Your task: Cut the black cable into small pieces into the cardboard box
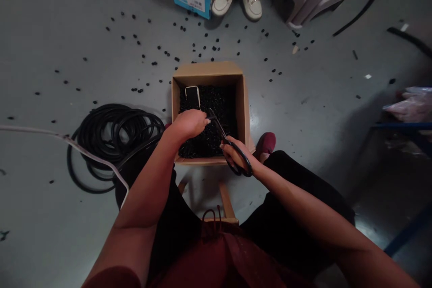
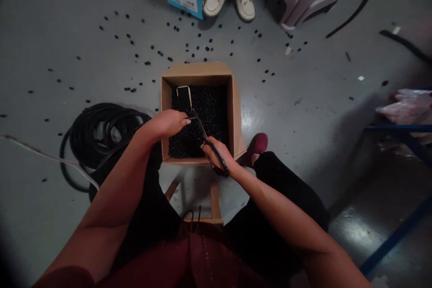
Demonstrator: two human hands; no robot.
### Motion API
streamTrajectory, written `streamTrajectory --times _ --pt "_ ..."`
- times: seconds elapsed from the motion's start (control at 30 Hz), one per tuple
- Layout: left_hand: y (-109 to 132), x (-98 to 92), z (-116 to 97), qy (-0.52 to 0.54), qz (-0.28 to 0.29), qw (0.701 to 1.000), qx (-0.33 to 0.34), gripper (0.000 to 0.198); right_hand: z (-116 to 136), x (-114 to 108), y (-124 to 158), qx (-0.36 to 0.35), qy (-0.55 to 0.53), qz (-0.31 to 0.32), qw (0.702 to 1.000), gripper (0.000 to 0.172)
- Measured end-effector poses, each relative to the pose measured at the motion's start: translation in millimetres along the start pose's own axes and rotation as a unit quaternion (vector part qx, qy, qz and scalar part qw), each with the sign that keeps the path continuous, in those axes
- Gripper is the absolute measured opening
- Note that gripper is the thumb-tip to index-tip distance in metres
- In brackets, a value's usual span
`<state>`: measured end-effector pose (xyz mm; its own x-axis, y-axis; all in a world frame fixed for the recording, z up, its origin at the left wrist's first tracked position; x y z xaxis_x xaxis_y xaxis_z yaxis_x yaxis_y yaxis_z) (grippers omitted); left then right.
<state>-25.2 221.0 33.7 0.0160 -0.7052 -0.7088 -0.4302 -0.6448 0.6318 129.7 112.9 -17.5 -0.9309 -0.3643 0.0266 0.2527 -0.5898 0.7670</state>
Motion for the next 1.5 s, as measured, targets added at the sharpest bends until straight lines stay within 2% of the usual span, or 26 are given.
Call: streamTrajectory --times 0.2,0.37,0.47,0.77,1.07,1.3,1.5 --pt "-2.1 -9.1 1.0 0.013 -0.037 0.999 -0.002 0.04 4.0 -8.3 -3.1 -0.015 -0.042 0.026 0.999 0.031" --pt "3.4 -22.6 -1.0 0.055 -0.088 0.995 0.003 0.036 14.0 -16.7 -1.3 -0.012 -0.028 0.027 0.999 0.037" --pt "5.6 -24.8 -3.2 0.07 -0.1 0.992 0.013 0.034 18.6 -18.7 1.1 -0.017 -0.026 0.022 0.999 0.039" --pt "2.2 -18.8 -5.7 0.061 -0.088 0.994 0.034 0.036 30.1 -18.7 5.4 -0.048 -0.017 0.038 0.998 0.044" --pt "0.7 -14.3 -12.5 0.059 -0.065 0.996 0.036 0.039 26.4 -21.3 -0.1 -0.062 0.017 0.04 0.997 0.047" --pt "-2.7 -8.6 -14.2 0.056 -0.076 0.994 0.055 0.037 27.8 -23.6 0.6 -0.047 0.013 0.059 0.997 0.048" --pt "-4.8 -6.9 -14.5 0.041 -0.068 0.994 0.07 0.038 33.8 -24.7 5.8 -0.057 0.054 0.05 0.996 0.043"
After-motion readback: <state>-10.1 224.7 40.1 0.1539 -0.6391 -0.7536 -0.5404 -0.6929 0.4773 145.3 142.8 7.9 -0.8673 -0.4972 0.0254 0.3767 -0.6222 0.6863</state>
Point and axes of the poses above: each hand's wrist, its own y-axis away from the middle knuckle, its own x-axis out of the palm, z = x × y, the point moved 4 cm from there along -y, towards the middle knuckle, and after that the axes turned 8 degrees about x, right-handed, at the moved point
